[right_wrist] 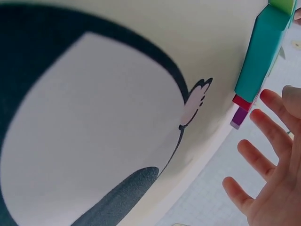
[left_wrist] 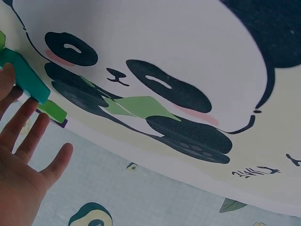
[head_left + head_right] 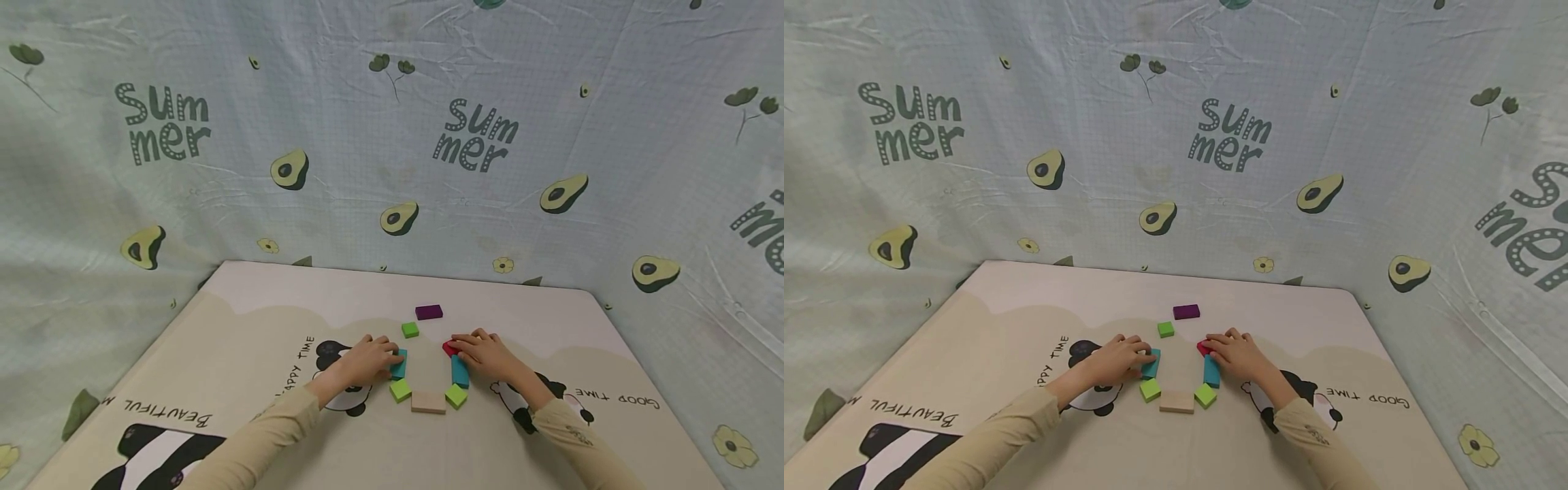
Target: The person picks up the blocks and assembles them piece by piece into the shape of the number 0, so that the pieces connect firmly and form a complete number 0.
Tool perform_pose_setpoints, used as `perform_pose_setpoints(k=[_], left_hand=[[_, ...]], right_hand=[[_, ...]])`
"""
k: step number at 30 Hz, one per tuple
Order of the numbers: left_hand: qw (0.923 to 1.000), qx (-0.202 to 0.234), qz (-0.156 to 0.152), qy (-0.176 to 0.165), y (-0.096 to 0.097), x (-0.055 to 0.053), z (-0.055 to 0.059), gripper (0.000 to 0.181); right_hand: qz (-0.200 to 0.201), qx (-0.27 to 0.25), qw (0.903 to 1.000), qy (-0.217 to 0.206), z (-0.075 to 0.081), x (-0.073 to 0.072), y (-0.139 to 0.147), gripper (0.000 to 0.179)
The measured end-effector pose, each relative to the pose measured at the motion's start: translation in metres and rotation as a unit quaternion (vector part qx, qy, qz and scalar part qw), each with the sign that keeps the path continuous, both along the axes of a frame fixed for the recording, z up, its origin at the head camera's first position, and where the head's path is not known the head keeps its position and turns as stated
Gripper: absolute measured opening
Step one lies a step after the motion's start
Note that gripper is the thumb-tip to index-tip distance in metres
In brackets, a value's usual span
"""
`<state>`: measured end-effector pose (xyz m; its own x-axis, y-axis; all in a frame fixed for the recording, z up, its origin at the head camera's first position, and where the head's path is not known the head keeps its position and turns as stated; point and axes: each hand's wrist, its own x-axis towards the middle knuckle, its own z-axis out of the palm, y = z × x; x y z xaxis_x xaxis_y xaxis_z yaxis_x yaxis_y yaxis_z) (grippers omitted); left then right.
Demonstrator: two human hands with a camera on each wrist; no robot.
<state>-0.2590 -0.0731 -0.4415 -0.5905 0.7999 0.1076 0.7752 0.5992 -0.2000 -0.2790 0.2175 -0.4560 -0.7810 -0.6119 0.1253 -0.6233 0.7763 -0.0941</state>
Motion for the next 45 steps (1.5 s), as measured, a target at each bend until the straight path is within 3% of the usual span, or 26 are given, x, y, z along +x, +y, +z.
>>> perform_pose_setpoints(k=[23,33,45], left_hand=[[0.9999,0.004,0.002,-0.015,-0.0006,0.0004,0.0014,0.037],[0.9999,0.005,0.0,-0.011,-0.0001,-0.0004,0.002,0.037],[1.0,0.005,0.002,-0.007,0.0044,0.0007,0.0064,0.03]], right_hand=[[0.013,0.01,0.999,0.041,0.0029,0.0085,0.0017,0.032],[0.01,0.043,0.9974,0.057,0.0009,0.01,0.0009,0.038],[0.025,0.027,0.9967,0.072,0.0006,0.0098,0.0024,0.039]])
